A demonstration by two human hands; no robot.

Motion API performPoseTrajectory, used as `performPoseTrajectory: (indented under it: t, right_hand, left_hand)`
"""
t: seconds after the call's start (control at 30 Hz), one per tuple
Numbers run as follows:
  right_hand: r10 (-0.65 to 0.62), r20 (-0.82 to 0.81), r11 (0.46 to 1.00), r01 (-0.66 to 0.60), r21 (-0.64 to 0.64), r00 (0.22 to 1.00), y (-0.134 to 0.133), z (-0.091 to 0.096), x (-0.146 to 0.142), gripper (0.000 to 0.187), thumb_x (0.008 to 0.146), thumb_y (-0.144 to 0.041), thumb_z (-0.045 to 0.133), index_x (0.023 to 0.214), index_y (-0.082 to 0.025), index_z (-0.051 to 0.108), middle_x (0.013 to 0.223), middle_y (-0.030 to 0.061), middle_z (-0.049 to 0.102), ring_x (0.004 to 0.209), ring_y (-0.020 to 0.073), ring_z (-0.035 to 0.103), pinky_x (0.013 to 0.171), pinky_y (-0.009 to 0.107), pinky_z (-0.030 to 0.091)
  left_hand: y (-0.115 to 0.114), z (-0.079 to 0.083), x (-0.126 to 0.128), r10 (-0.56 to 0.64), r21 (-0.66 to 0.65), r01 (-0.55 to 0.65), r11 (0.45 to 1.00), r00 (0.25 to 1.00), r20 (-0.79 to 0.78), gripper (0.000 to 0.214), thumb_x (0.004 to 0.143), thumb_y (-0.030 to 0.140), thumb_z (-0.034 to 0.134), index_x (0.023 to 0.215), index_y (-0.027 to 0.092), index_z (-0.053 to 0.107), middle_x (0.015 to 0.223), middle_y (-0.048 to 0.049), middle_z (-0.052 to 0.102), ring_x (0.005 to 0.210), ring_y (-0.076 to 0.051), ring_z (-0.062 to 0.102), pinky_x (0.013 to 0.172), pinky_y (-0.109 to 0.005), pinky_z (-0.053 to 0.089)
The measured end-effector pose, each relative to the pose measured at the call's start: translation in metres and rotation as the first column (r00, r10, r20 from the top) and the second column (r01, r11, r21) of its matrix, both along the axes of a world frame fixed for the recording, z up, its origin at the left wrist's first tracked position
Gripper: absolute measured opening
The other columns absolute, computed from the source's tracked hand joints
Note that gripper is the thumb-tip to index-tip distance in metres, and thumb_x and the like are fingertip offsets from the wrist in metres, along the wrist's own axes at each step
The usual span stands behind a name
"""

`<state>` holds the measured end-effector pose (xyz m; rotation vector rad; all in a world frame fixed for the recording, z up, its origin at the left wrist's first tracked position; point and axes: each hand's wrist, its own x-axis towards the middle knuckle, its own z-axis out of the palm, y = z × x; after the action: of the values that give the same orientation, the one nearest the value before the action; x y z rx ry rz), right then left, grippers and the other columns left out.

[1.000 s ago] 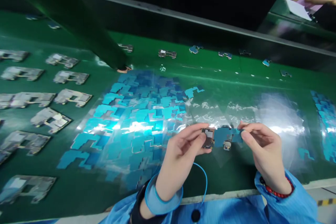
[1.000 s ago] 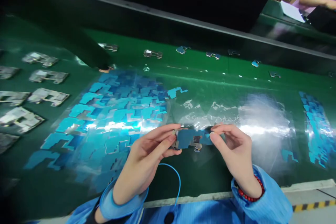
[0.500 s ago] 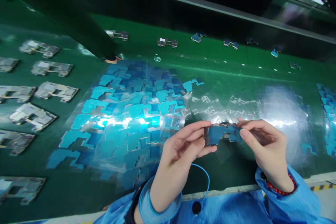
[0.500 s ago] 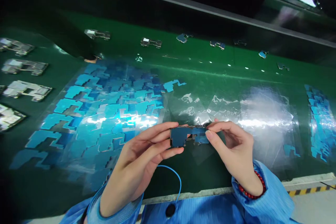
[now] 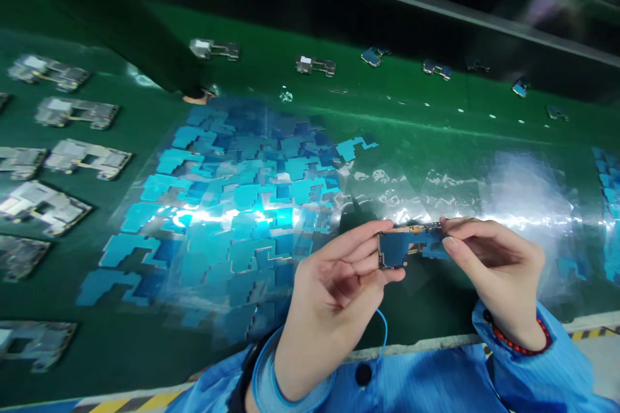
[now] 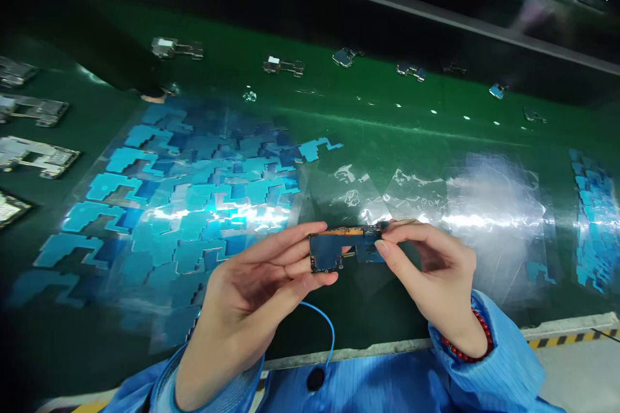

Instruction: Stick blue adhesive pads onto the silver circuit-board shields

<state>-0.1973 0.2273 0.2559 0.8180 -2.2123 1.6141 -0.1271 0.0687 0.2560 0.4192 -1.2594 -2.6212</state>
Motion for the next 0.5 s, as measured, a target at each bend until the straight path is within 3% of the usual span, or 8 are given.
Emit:
performPoseTrajectory:
  t: [0.2,0.5]
  right_hand:
    - [-0.002,-0.035,1.0,0.002,0.012,0.999,-0.0007,0.0002,0.0001,0.018,0.078,-0.003,0.07,0.085,-0.019,0.066,0.084,-0.0061,0.07,0.078,0.0032,0.068,0.076,0.006,0.055]
    - [-0.009,-0.029,1.0,0.009,0.008,1.0,-0.0017,0.0022,0.0008,0.02,0.076,-0.002,0.071,0.084,-0.02,0.067,0.082,-0.0045,0.07,0.076,0.0053,0.068,0.073,0.007,0.056]
  left_hand:
    - [0.0009,0.0004,0.0015,0.009,-0.032,-0.008,0.999,1.0,0.014,0.031,0.074,0.004,0.069,0.102,0.015,0.073,0.095,-0.0042,0.074,0.085,-0.017,0.073,0.071,-0.018,0.062]
    - [0.0,0.0035,0.0008,0.005,-0.087,-0.001,0.996,0.999,0.049,0.029,0.073,0.006,0.069,0.101,0.015,0.072,0.093,-0.0037,0.074,0.085,-0.018,0.073,0.07,-0.017,0.062]
